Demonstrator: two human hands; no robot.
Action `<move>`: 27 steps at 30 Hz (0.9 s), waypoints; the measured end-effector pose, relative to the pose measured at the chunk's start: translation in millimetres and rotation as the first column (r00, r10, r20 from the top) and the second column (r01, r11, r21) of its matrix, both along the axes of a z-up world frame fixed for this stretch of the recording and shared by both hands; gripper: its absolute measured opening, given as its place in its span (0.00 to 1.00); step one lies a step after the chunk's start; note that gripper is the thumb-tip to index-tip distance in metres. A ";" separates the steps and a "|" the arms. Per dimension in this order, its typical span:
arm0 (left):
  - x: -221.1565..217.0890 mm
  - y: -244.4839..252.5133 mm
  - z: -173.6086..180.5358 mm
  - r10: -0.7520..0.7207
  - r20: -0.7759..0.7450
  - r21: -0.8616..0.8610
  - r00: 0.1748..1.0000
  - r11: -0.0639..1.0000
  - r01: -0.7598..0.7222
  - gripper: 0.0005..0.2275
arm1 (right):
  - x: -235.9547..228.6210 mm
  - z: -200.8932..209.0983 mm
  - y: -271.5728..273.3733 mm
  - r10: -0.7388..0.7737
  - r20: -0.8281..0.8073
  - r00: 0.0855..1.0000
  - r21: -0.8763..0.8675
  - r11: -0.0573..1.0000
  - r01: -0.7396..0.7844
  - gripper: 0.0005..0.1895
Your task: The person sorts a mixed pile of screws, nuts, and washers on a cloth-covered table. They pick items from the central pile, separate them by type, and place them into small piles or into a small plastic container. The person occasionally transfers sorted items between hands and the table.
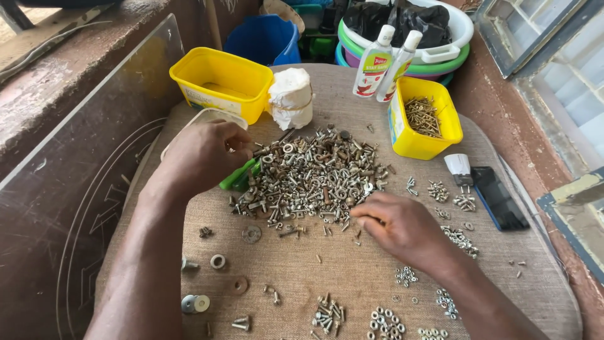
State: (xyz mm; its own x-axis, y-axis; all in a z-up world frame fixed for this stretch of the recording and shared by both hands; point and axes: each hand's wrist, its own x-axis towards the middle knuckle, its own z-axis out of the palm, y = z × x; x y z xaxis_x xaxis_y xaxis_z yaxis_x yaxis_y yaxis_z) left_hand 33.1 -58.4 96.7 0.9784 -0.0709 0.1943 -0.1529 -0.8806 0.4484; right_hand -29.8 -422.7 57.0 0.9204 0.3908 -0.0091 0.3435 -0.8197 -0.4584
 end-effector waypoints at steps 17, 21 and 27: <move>8.5 0.8 -6.6 -0.042 0.035 0.090 0.998 0.995 0.039 0.08 | 15.3 -10.7 -27.4 -0.037 0.031 0.999 0.517 0.856 0.016 0.07; 6.7 -3.2 -4.1 -0.057 0.014 0.135 0.998 0.989 0.055 0.08 | 17.7 -16.5 -49.6 -0.118 -0.101 0.988 0.727 0.669 0.155 0.12; 2.2 -5.8 -4.7 -0.027 -0.015 0.208 1.000 0.978 0.030 0.08 | 7.5 14.7 -44.0 -0.095 -0.192 0.977 0.544 0.818 0.186 0.11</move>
State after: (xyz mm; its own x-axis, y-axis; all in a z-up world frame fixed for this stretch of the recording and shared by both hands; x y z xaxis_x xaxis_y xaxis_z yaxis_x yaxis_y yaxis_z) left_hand 35.3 -64.1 92.0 0.9776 -0.1366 0.1603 -0.1751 -0.9502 0.2579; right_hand -22.3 -466.7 71.7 0.9709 0.2375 0.0290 0.1348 -0.4430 -0.8863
